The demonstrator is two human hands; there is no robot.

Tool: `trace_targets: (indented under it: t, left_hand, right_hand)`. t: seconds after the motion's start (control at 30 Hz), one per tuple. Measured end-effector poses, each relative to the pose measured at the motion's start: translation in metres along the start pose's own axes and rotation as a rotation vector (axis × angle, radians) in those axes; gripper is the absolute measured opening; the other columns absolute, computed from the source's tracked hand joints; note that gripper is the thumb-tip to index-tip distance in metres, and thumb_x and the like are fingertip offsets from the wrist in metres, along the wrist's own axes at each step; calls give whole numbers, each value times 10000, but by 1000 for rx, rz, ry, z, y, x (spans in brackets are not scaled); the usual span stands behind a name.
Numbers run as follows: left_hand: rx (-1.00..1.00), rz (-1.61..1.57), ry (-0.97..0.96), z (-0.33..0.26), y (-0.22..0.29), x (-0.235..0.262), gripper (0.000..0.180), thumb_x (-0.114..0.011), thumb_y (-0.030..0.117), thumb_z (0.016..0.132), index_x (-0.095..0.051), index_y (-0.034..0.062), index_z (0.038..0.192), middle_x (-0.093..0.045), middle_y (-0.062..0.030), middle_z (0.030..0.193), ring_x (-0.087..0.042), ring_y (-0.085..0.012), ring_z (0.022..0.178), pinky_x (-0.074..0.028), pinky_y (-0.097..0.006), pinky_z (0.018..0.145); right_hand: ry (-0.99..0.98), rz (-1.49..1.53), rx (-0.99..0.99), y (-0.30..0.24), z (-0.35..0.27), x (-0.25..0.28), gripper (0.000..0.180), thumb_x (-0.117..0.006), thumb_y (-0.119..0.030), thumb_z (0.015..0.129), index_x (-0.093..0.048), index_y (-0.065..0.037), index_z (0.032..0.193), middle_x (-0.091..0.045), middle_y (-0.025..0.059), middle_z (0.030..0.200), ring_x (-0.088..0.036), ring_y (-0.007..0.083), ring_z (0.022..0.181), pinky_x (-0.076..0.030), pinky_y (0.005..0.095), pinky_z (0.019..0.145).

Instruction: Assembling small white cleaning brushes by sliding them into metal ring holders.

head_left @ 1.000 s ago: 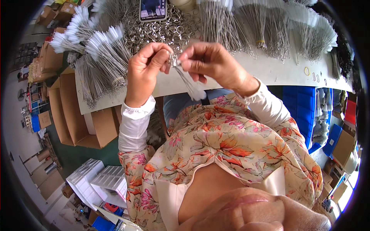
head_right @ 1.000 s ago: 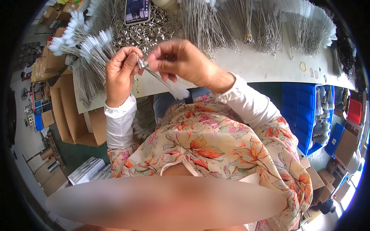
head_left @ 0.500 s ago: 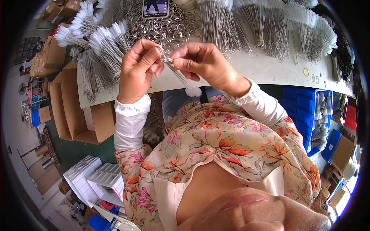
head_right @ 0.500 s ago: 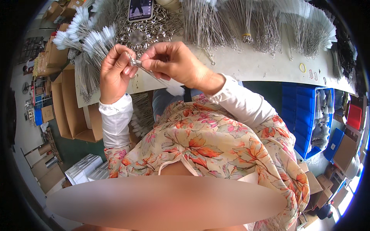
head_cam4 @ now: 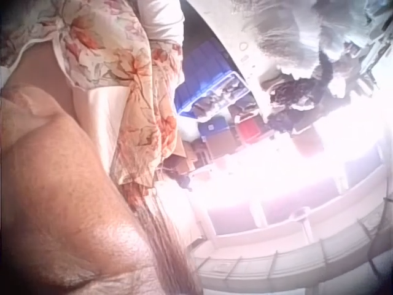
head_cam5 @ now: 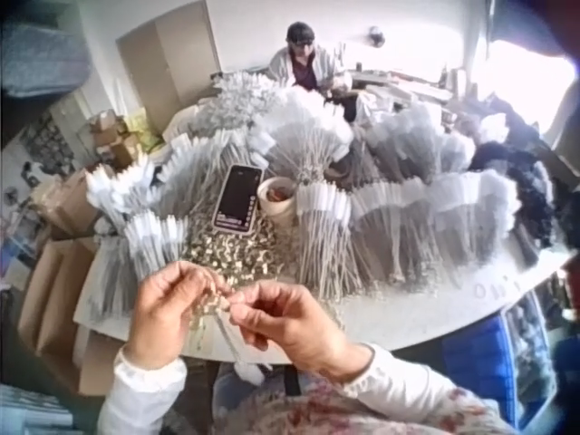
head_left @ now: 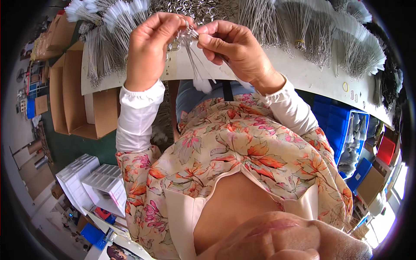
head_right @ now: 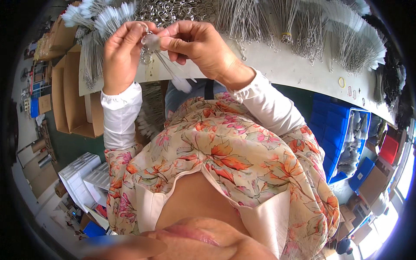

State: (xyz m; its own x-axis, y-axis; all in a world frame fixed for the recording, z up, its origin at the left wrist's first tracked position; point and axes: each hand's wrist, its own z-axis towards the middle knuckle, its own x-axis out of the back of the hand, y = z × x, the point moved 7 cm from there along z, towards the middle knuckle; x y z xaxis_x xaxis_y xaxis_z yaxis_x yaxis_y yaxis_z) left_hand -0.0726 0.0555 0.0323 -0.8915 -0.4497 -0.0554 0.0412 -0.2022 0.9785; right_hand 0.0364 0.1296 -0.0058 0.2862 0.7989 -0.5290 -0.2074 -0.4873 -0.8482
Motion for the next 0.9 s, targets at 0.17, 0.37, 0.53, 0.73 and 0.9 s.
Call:
trace_targets:
  t: [0.17, 0.37, 0.53, 0.73, 0.9]
  left_hand:
    - [106, -333, 80, -5, -16, 7, 165, -538, 138, 902, -614, -6, 927, -645, -91, 912, -610, -183, 885, -466, -292, 800]
    - [122, -392, 205, -12, -20, 22, 150, -539, 130, 896, -617, 2, 901, -645, -91, 850, -637, -195, 779, -543, -329, 714]
    - [149, -385, 210, -20, -12, 23, 157, -531, 142, 902, -613, 9, 921, -639, -81, 838, -645, -183, 756, -579, -346, 684]
    - [218, -482, 87, -23, -28, 28, 212, -496, 194, 928, -595, 13, 975, -632, -87, 894, -641, -193, 805, -568, -375, 716]
    - [160, -301, 1, -39, -43, 21, 265, -487, 257, 943, -536, 37, 1082, -611, -50, 906, -596, -134, 848, -499, -261, 750]
  right_hand:
    - [27, 55, 5, 20, 3, -9, 110, -637, -101, 846, -609, -12, 905, -601, 22, 770, -582, 90, 681, -485, 224, 622]
    - [79, -305, 289, 8, 16, -3, 118, -698, -106, 795, -649, -6, 832, -653, 37, 815, -604, 84, 771, -496, 213, 711]
    - [97, -356, 204, -6, 29, -21, 156, -654, -101, 834, -629, 39, 899, -652, 72, 827, -605, 112, 749, -502, 226, 652]
    - [81, -378, 104, 8, 44, -13, 122, -634, -102, 851, -656, 12, 889, -658, 44, 780, -573, 81, 692, -453, 224, 609]
    - [42, -517, -25, 10, 52, -18, 153, -623, -147, 842, -641, 0, 802, -592, 7, 689, -480, 63, 592, -354, 211, 550]
